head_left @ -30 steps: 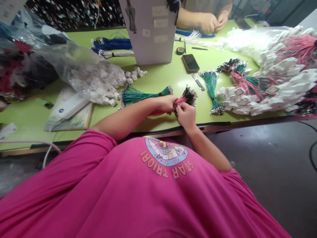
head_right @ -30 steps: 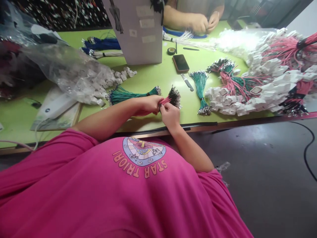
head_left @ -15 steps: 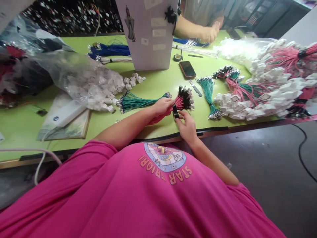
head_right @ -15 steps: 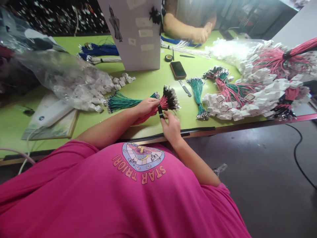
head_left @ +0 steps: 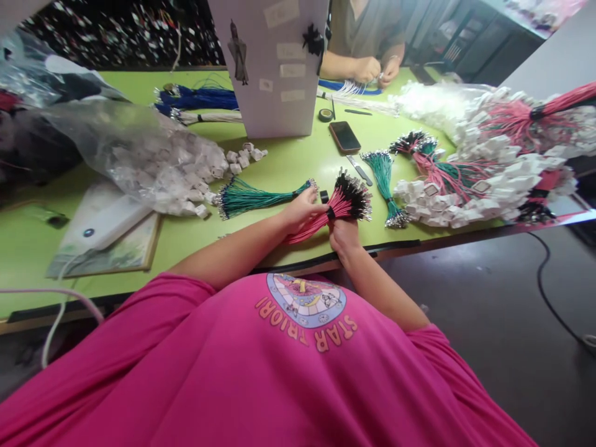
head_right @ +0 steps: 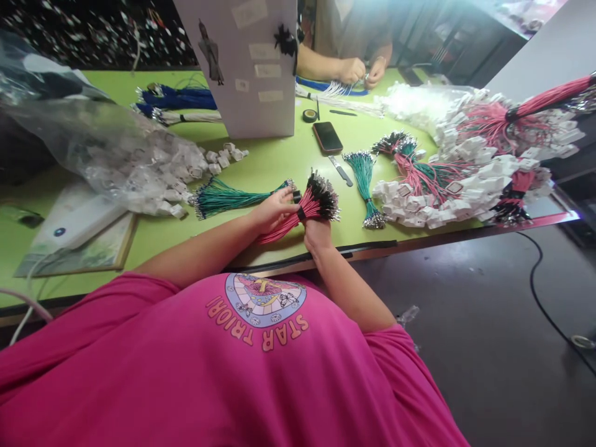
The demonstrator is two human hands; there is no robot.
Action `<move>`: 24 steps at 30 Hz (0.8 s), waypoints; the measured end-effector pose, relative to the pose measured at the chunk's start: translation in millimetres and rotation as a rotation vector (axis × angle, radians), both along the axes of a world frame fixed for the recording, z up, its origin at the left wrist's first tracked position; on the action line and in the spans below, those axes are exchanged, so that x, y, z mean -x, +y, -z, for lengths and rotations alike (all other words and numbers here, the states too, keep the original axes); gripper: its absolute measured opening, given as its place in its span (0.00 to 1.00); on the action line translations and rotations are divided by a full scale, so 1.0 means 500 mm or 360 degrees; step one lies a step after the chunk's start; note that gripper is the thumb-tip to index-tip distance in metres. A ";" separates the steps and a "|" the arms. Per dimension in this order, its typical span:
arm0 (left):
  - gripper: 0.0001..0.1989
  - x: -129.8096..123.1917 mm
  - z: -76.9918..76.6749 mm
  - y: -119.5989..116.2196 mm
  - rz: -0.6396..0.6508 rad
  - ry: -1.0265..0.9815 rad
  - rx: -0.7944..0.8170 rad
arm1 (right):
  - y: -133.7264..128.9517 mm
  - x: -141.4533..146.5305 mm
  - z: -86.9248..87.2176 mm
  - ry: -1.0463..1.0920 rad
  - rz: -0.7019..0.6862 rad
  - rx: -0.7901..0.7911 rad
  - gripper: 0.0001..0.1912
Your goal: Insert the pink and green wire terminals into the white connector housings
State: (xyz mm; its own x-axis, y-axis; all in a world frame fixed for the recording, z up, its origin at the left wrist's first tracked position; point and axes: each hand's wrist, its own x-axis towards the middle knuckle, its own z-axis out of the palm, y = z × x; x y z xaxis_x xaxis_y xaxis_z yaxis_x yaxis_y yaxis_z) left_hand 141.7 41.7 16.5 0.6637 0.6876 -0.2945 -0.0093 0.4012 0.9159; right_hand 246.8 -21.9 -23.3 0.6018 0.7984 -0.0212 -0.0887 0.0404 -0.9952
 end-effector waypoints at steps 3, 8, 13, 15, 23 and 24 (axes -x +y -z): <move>0.15 -0.001 -0.004 0.001 0.0128 -0.0019 0.0285 | -0.041 -0.024 -0.018 -0.0228 -0.0189 0.0154 0.15; 0.17 -0.011 0.005 -0.015 -0.0130 0.0036 -0.0331 | -0.147 -0.057 -0.092 -0.0472 -0.0644 0.0445 0.07; 0.23 -0.011 0.013 -0.038 -0.0002 0.0106 -0.0653 | -0.114 -0.042 -0.141 -0.0271 -0.0333 0.0118 0.18; 0.27 -0.008 0.015 -0.041 0.0097 0.0053 -0.0574 | -0.080 -0.042 -0.143 -0.0049 -0.0499 0.0111 0.21; 0.53 0.016 -0.009 -0.003 0.0430 -0.0066 -0.0061 | -0.177 -0.046 -0.117 -0.0109 -0.0522 0.0215 0.18; 0.54 0.017 -0.015 -0.001 0.0419 -0.0131 0.0022 | -0.183 -0.041 -0.105 -0.0195 -0.0455 0.0286 0.16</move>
